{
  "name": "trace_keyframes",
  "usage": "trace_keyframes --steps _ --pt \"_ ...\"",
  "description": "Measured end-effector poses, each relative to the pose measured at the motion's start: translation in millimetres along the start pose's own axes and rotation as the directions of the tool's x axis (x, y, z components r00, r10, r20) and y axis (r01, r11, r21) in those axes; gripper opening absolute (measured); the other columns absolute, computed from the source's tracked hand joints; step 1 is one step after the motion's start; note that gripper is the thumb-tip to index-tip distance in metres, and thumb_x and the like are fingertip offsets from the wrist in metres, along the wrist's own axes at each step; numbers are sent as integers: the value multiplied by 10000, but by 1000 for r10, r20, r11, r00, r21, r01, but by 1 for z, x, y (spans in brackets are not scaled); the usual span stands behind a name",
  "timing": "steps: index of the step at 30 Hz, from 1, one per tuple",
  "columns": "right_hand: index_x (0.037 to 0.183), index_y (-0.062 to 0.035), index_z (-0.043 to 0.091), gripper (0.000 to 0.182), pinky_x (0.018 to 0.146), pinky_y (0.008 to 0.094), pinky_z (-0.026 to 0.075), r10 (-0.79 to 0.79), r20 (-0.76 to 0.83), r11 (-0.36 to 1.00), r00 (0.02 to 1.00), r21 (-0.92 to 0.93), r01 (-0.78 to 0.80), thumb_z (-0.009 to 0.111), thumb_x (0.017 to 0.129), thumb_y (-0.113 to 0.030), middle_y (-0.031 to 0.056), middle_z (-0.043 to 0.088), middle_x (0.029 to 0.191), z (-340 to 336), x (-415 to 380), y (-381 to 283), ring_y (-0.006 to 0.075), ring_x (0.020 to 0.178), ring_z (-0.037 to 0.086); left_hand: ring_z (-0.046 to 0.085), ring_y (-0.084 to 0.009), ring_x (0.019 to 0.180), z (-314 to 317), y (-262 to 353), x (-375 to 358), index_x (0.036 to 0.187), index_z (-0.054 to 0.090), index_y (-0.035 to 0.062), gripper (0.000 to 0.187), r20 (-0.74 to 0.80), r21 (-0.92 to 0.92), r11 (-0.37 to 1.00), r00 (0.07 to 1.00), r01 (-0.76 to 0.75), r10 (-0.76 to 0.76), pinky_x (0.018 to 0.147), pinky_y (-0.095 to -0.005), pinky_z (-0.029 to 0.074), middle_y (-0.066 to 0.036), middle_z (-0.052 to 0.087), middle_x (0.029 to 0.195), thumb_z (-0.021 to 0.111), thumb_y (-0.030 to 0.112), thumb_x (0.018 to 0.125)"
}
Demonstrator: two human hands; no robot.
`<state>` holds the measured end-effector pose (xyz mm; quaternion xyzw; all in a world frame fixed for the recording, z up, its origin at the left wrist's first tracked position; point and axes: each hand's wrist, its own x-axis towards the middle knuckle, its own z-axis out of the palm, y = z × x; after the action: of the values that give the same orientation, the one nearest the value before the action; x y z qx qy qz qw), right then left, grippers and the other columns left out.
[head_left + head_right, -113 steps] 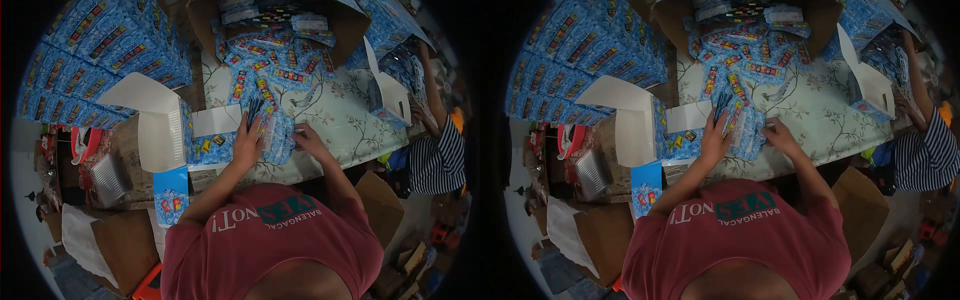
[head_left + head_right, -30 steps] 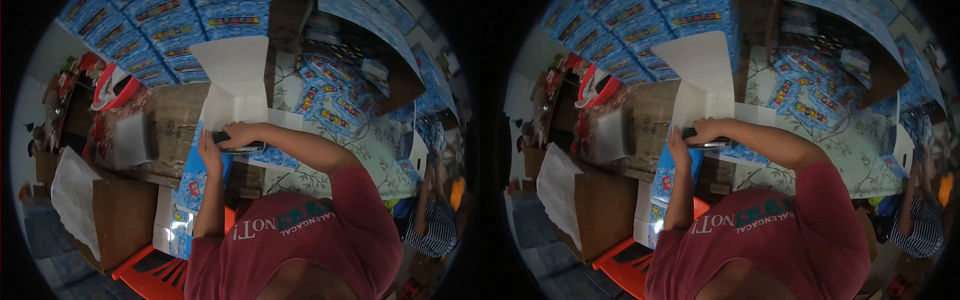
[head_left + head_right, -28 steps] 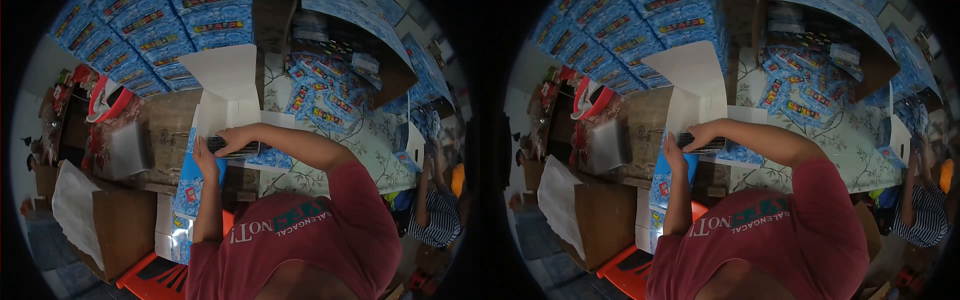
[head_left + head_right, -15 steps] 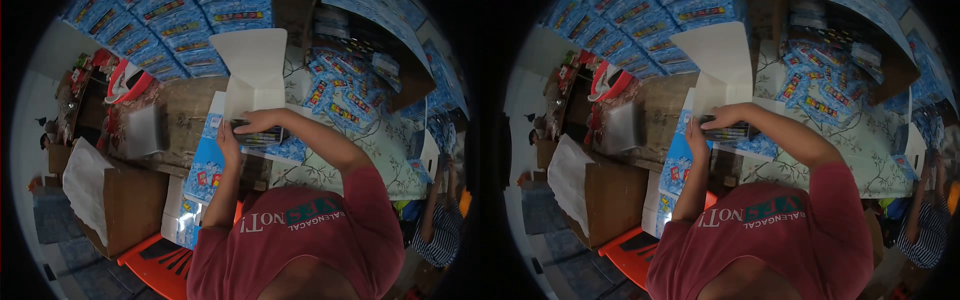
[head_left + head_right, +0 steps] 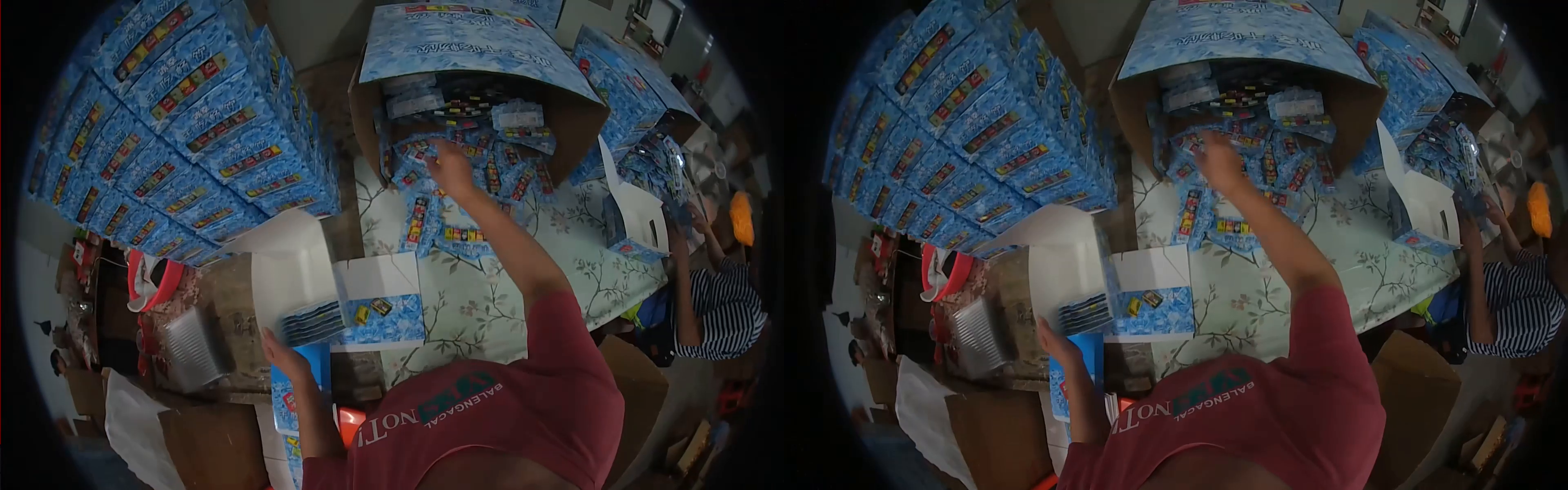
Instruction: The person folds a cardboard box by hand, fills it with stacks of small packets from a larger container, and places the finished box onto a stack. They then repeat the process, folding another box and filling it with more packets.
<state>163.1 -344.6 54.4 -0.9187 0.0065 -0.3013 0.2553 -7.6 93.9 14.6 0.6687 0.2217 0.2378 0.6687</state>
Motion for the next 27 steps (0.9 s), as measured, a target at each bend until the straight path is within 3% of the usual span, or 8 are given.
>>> trace_keyframes --steps 2,6,10,12,18,23,25,27 --pt "1264 -37 449 560 809 443 463 -24 -25 930 999 -367 14 667 756 -132 179 526 1168 -4 25 60 356 1041 516 459 -250 1171 -6 -1 5 1260 459 -79 477 37 -28 1000 999 0 1 997 -341 345 -182 471 1305 471 279 945" --pt "1327 -71 379 710 839 436 444 -222 -41 709 974 -693 133 688 689 -104 146 489 1206 6 69 113 331 1086 487 379 -261 1267 12 44 -4 1325 365 -73 489 -69 234 896 913 -377 402 1056 -356 275 -188 417 1353 478 216 947" --pt "1263 -77 437 629 837 425 436 -300 -76 604 951 -786 128 681 685 -116 131 519 1140 43 102 144 306 1057 507 375 -295 1280 40 76 -31 1358 324 -50 481 128 401 686 779 -607 614 1065 -398 266 -192 392 1377 454 170 951" --pt "1184 -79 482 481 819 413 441 -85 139 590 987 -791 163 638 731 -125 121 555 1044 45 115 146 291 996 546 381 -302 1278 50 83 -39 1348 340 -51 461 180 381 664 757 -643 629 1058 -400 278 -195 403 1368 451 136 941" --pt "1078 -108 545 309 797 381 454 -122 168 693 978 -691 205 592 773 -121 105 590 923 48 125 163 275 881 589 450 -311 1223 78 80 -63 1278 425 -67 422 419 253 649 686 -718 595 1022 -382 333 -212 480 1296 475 3 865" --pt "1002 -116 571 255 783 400 453 -378 115 601 919 -724 338 608 750 -113 113 593 914 17 80 143 266 840 583 536 -272 1133 124 70 -90 1241 488 -29 388 683 81 807 622 -585 383 962 -351 400 -177 545 1234 522 20 858" --pt "968 -113 586 237 788 413 449 -494 64 597 867 -700 392 614 733 -114 112 597 908 2 50 136 254 806 579 496 -240 1182 148 66 -105 1232 512 3 349 759 133 985 650 -108 -32 960 -337 404 -144 541 1250 543 60 889" --pt "978 -109 581 278 783 405 436 -585 -13 617 811 -657 434 636 705 -104 100 573 946 -14 20 115 243 837 549 476 -239 1204 172 25 -104 1284 453 0 428 867 51 981 479 185 -135 974 -349 393 -142 499 1298 553 196 917"
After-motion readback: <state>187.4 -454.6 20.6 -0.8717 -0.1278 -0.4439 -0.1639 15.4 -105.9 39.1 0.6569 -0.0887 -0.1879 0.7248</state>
